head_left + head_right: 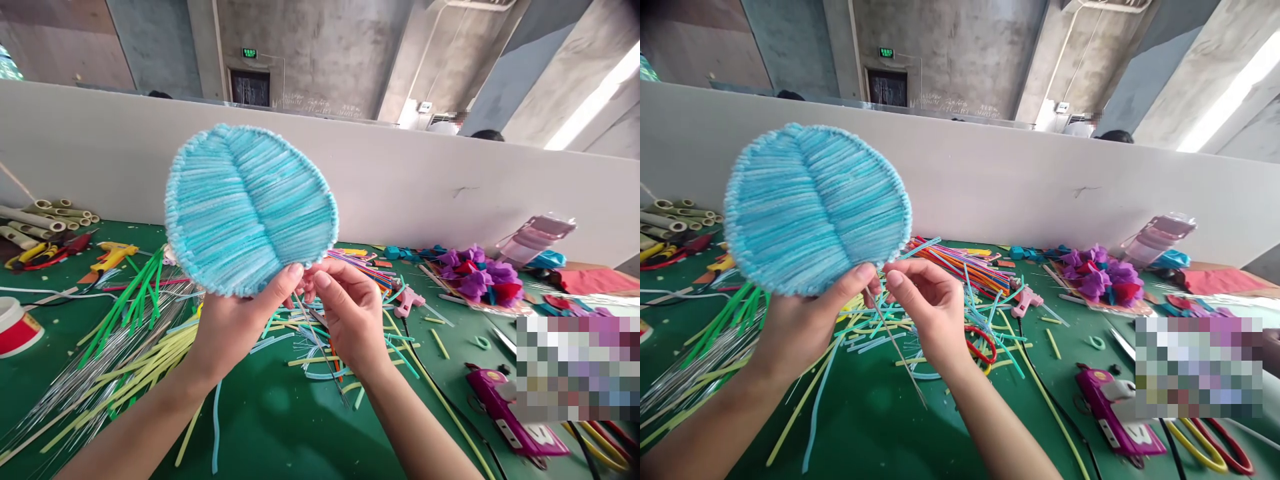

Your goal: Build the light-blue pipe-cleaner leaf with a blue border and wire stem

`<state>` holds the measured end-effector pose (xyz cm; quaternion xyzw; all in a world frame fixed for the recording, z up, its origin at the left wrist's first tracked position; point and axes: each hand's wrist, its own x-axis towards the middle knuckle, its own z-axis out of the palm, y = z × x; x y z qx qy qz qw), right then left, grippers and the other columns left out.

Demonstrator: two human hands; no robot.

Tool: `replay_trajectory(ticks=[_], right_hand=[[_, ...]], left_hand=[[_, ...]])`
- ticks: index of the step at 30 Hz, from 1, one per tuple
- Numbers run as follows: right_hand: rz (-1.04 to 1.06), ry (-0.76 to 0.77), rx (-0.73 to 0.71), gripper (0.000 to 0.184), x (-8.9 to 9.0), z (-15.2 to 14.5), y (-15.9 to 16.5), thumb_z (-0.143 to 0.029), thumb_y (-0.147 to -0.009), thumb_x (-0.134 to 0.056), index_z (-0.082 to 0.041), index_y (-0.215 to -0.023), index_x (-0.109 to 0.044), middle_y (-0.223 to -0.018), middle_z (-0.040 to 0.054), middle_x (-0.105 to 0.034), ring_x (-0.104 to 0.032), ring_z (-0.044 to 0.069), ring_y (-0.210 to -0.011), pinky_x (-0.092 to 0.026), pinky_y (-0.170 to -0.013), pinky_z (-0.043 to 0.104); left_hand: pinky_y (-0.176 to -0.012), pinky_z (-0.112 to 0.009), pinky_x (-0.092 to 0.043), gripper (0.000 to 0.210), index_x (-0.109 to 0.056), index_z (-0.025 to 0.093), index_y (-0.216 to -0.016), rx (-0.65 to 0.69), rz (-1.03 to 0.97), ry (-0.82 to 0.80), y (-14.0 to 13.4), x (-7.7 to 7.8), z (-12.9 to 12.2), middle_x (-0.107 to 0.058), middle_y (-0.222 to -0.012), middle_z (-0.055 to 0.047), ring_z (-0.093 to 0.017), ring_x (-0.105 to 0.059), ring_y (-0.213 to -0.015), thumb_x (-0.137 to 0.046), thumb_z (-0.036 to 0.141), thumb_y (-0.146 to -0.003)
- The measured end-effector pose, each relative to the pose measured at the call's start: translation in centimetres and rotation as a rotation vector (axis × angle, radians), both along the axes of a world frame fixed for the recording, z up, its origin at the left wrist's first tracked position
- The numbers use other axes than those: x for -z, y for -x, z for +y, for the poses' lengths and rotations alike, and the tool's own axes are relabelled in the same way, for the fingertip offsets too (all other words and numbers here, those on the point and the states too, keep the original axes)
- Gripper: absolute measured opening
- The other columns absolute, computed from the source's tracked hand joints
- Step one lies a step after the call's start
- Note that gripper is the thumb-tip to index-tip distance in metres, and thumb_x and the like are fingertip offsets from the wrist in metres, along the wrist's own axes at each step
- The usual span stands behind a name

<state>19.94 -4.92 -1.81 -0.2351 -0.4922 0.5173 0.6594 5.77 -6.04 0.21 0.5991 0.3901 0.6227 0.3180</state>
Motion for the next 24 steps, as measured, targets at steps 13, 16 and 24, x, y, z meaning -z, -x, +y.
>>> replay_trajectory(ticks=[13,16,24], right_hand=[[-0.066,-0.087,0.154,0.012,-0.68,-0.40,0.02,-0.030,-0.077,-0.082,-0.024,-0.077,-0.071,-0.074,-0.0004,-0.068,-0.059,0.013,-0.063,-0.052,-0.060,0.029],[-0.063,-0.075,0.143,0.014,-0.61,-0.39,0.02,-0.031,-0.076,-0.082,-0.023,-0.077,-0.070,-0.073,-0.0007,-0.067,-0.058,0.013,-0.061,-0.053,-0.061,0.029],[-0.015,-0.071,0.096,0.012,-0.14,-0.08,-0.09,-0.028,-0.080,-0.079,-0.024,-0.079,-0.068,-0.074,-0.0026,-0.065,-0.060,0.012,-0.066,-0.052,-0.066,0.028]], left_hand=[[-0.076,-0.032,-0.055,0.024,-0.068,0.024,-0.067,0.018,0.061,0.020,0.08,0.11,-0.11,-0.070,-0.068,0.002,-0.019,-0.066,-0.067,-0.072,0.039,-0.085],[-0.073,-0.033,-0.055,0.023,-0.068,0.023,-0.069,0.031,0.057,0.026,0.07,0.03,-0.10,-0.070,-0.068,0.002,-0.019,-0.066,-0.064,-0.073,0.039,-0.085],[-0.071,-0.032,-0.058,0.023,-0.069,0.022,-0.064,0.073,0.041,0.030,-0.37,-0.65,-0.02,-0.070,-0.065,0.000,-0.018,-0.065,-0.061,-0.074,0.036,-0.082]])
